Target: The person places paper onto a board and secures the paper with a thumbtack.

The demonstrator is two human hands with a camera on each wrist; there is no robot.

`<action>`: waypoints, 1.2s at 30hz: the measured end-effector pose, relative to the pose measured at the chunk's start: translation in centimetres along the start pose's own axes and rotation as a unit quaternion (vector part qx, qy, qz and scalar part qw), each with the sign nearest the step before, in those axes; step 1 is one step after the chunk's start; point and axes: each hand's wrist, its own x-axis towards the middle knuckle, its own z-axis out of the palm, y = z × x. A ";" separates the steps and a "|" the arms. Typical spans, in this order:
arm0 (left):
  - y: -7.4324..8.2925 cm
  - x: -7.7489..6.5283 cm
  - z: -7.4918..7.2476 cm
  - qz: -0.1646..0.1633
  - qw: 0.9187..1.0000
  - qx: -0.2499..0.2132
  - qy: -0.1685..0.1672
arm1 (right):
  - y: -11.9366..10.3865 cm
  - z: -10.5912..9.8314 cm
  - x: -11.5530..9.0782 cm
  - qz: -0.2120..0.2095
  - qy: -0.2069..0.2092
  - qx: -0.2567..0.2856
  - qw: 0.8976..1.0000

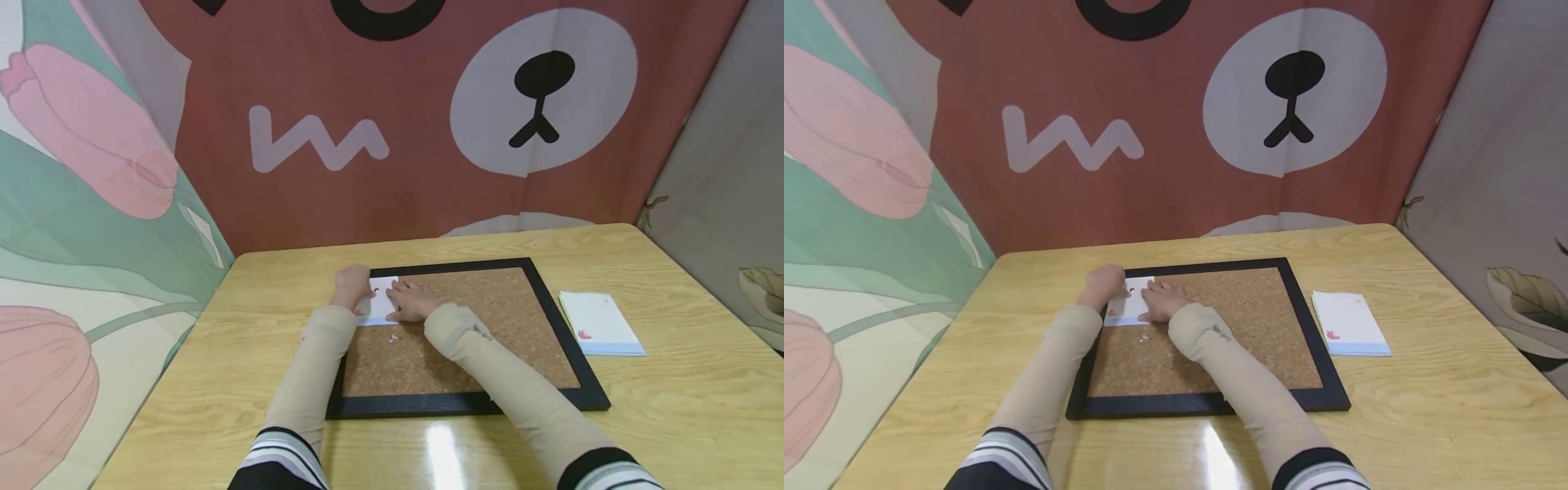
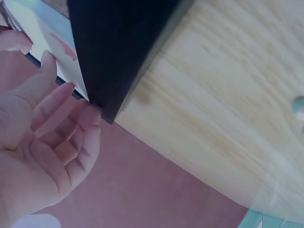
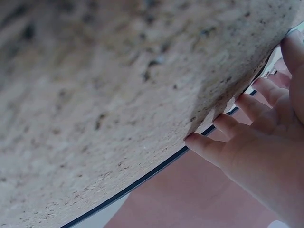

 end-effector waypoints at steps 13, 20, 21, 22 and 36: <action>-0.9 -0.2 0.0 0.029 0.998 0.016 -0.061 | 0.0 0.1 0.1 0.008 -0.016 0.005 1.000; -1.1 -0.3 -0.2 0.040 0.996 0.025 -0.077 | 0.1 -0.1 0.0 0.002 -0.008 0.010 1.000; -1.1 -0.3 -0.2 0.040 0.995 0.028 -0.082 | 0.1 -0.1 0.0 0.001 -0.007 0.010 1.000; -1.1 -0.3 -0.2 0.040 0.995 0.032 -0.087 | 0.1 -0.1 0.0 0.001 -0.007 0.010 1.000; -0.8 -1.1 -0.6 0.051 0.987 0.084 -0.126 | 0.1 -0.2 -0.2 -0.004 -0.006 0.007 1.000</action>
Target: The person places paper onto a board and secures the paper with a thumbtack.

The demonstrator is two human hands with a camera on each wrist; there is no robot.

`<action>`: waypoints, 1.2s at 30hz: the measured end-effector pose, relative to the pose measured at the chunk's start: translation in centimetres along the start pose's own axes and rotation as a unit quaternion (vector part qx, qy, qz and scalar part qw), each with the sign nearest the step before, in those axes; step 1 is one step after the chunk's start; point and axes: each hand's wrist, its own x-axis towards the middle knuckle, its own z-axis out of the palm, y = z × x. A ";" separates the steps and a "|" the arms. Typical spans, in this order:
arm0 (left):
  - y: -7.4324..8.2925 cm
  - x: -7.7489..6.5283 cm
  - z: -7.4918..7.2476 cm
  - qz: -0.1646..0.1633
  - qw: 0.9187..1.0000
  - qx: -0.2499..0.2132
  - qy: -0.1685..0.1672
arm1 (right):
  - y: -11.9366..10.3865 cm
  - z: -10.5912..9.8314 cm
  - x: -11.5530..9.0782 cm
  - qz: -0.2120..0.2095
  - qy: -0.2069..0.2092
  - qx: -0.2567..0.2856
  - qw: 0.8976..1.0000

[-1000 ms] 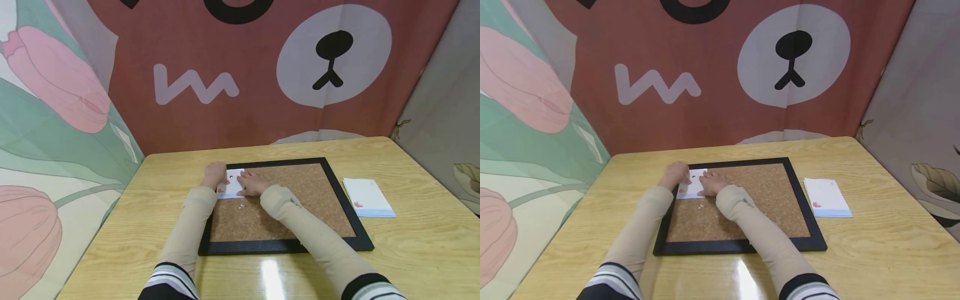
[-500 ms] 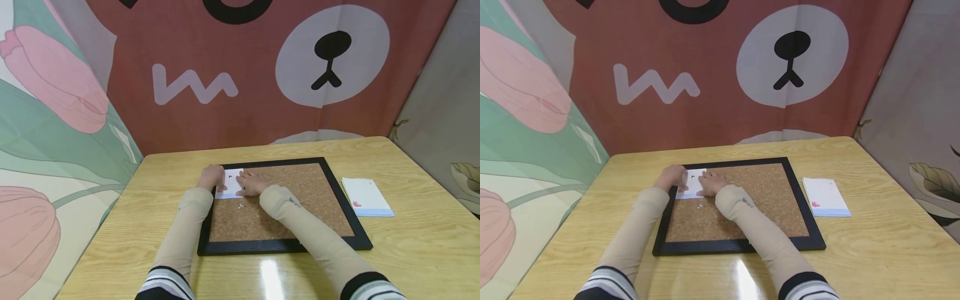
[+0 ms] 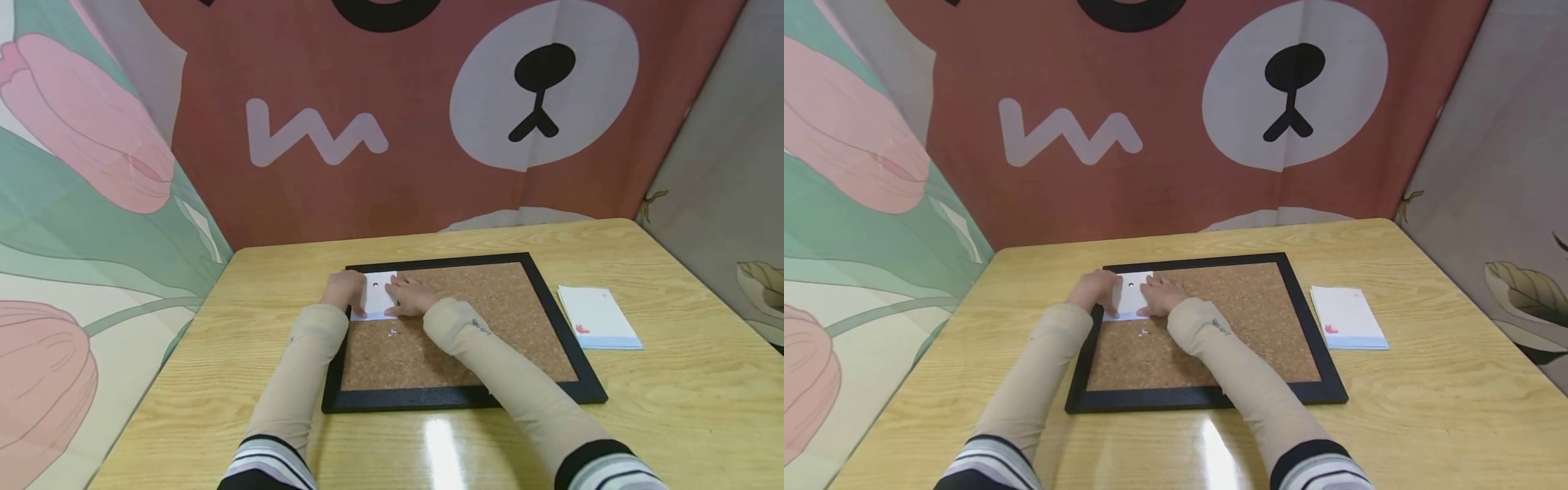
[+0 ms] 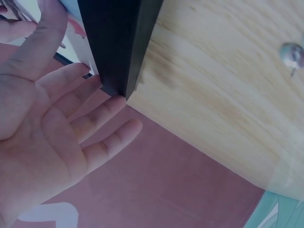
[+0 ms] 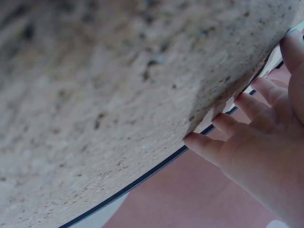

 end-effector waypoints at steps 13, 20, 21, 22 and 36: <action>0.3 -0.4 -0.1 -0.012 1.000 -0.011 -0.001 | 0.3 0.2 0.3 -0.003 -0.002 -0.007 1.000; 0.6 -0.7 -0.2 -0.022 1.000 -0.019 -0.001 | 0.5 0.1 0.5 -0.009 -0.011 -0.021 1.000; 0.7 -0.7 -0.2 -0.023 1.000 -0.021 -0.003 | 0.4 0.1 0.5 -0.009 -0.013 -0.022 1.000; 0.7 -0.8 -0.1 -0.022 0.999 -0.024 -0.003 | 0.5 0.1 0.5 -0.010 -0.012 -0.024 1.000; 1.2 -0.3 0.2 -0.025 0.999 -0.021 0.017 | 0.6 -0.3 0.7 -0.022 -0.006 -0.033 0.999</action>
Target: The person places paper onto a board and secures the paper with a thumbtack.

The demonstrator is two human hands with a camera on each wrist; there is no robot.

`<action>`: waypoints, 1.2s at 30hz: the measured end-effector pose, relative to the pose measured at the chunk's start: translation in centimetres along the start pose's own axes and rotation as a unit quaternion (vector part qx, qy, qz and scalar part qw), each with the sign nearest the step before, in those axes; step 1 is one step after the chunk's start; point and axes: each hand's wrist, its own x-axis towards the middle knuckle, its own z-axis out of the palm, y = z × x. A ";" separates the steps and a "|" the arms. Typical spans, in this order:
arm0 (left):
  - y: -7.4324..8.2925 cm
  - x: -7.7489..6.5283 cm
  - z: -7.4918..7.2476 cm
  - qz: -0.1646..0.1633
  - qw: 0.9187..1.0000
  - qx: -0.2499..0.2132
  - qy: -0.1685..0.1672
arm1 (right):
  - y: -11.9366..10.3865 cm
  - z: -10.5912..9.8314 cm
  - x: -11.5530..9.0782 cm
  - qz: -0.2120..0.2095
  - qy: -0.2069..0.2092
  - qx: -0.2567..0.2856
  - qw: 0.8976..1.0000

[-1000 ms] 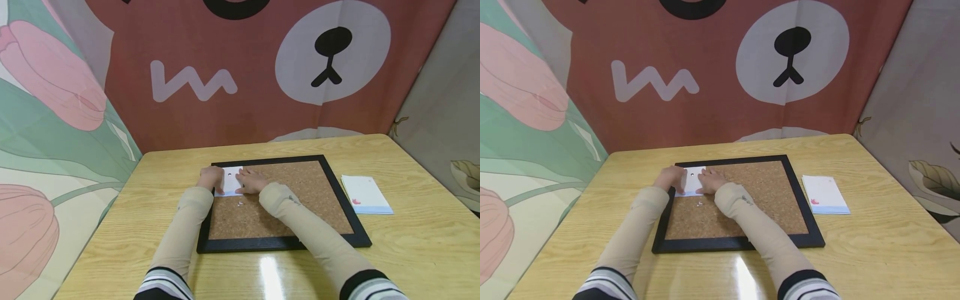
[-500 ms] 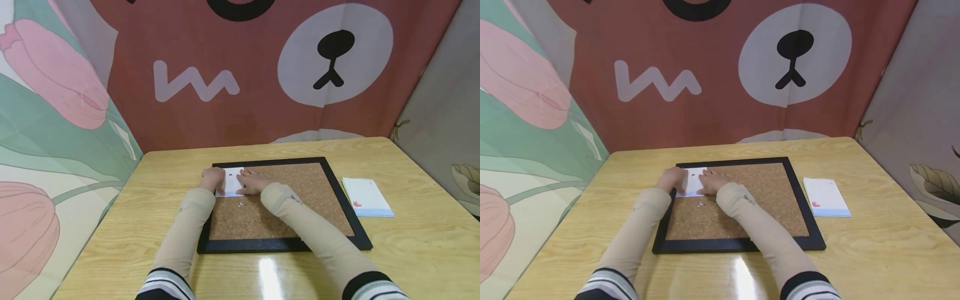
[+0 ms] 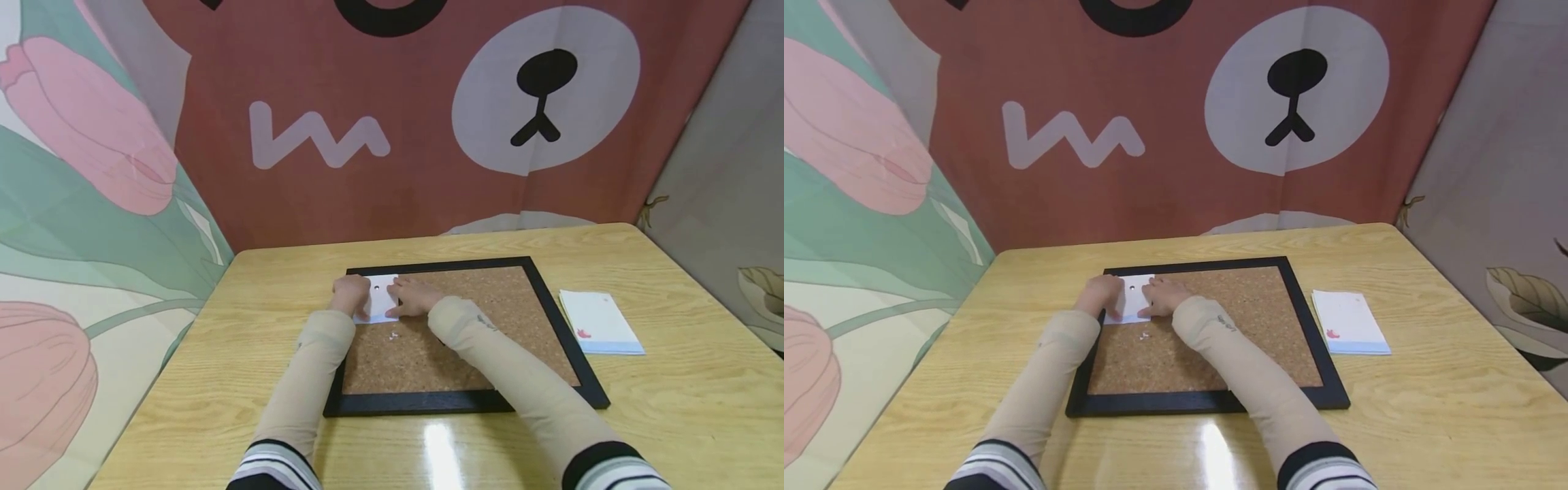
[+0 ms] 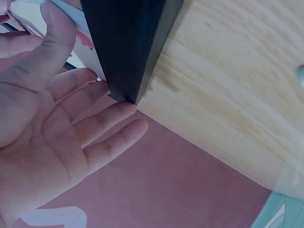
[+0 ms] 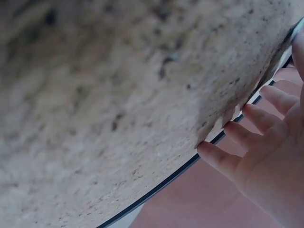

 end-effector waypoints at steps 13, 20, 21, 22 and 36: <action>0.2 -0.1 0.1 0.003 1.000 0.011 0.007 | 2.0 -1.2 0.0 -0.034 0.013 0.037 0.999; 0.2 -0.3 0.3 0.002 1.000 0.014 0.007 | 2.1 -1.5 -1.0 -0.013 0.028 0.063 0.998; 0.2 -0.2 0.3 0.002 1.000 0.014 0.006 | 2.1 -1.6 -1.2 -0.007 0.031 0.061 0.998; 0.2 -0.3 0.3 0.002 1.000 0.014 0.005 | 2.0 -1.6 -1.4 0.001 0.034 0.058 0.998; 0.1 -0.1 0.3 0.002 1.000 0.006 0.011 | 3.1 -2.1 -3.6 0.012 0.066 0.064 0.996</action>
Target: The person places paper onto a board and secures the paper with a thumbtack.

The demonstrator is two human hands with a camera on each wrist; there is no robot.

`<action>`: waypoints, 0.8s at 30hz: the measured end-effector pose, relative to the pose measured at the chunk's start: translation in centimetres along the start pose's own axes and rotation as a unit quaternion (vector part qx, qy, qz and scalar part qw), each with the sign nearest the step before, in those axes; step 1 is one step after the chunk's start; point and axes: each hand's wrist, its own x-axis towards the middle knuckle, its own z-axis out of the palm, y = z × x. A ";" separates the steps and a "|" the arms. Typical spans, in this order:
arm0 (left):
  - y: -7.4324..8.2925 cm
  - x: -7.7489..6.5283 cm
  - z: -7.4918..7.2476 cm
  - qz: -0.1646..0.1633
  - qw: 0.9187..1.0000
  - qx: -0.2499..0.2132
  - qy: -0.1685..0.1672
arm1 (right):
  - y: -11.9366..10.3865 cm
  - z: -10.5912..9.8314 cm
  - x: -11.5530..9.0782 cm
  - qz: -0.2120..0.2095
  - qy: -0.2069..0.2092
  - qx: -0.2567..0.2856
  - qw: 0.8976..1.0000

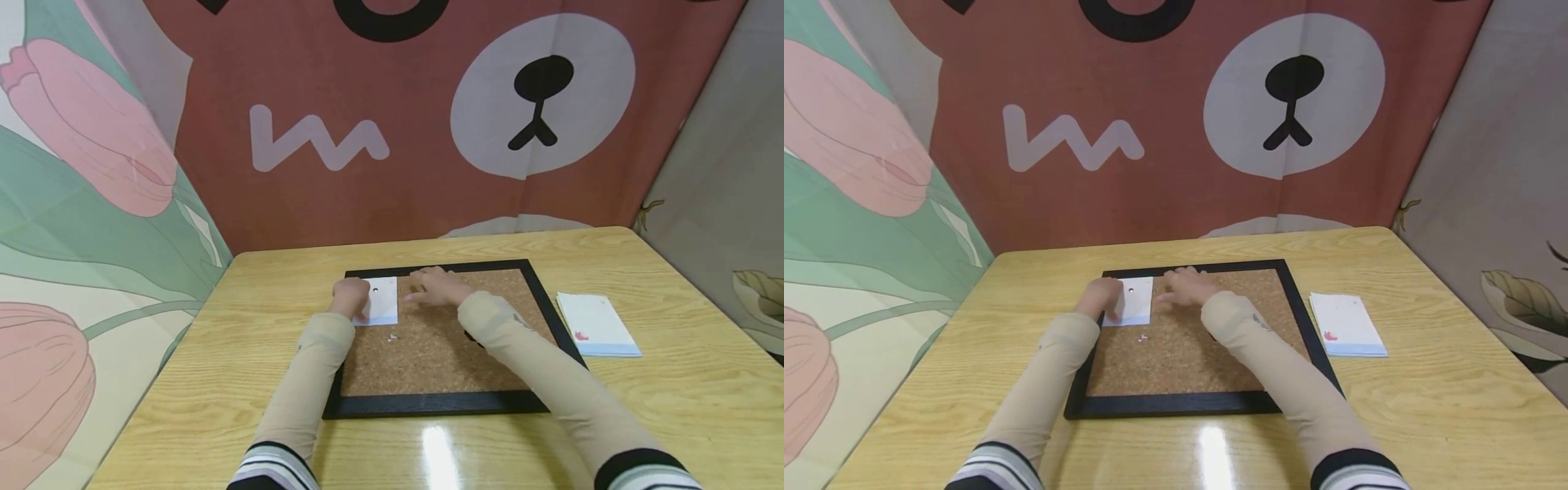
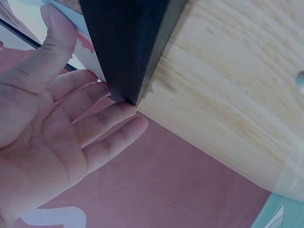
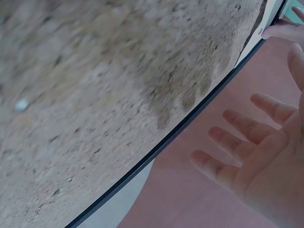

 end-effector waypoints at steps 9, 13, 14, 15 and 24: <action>0.1 -0.2 -0.2 -0.001 1.000 0.003 0.001 | 1.5 -0.7 -1.4 0.011 0.017 0.009 1.000; 0.1 -0.2 -0.2 -0.002 1.000 0.004 0.005 | 1.7 -0.7 -1.8 0.013 0.023 0.009 1.000; 0.1 -0.2 -0.2 -0.002 1.000 0.004 0.006 | 1.7 -0.7 -1.9 0.014 0.023 0.010 1.000; 0.1 -0.3 -0.2 -0.001 1.000 0.004 0.006 | 1.7 -0.7 -2.0 0.013 0.024 0.009 1.000; 0.1 -0.4 -0.2 0.004 1.000 -0.003 0.000 | 2.2 -0.7 -2.7 0.020 0.031 0.021 0.999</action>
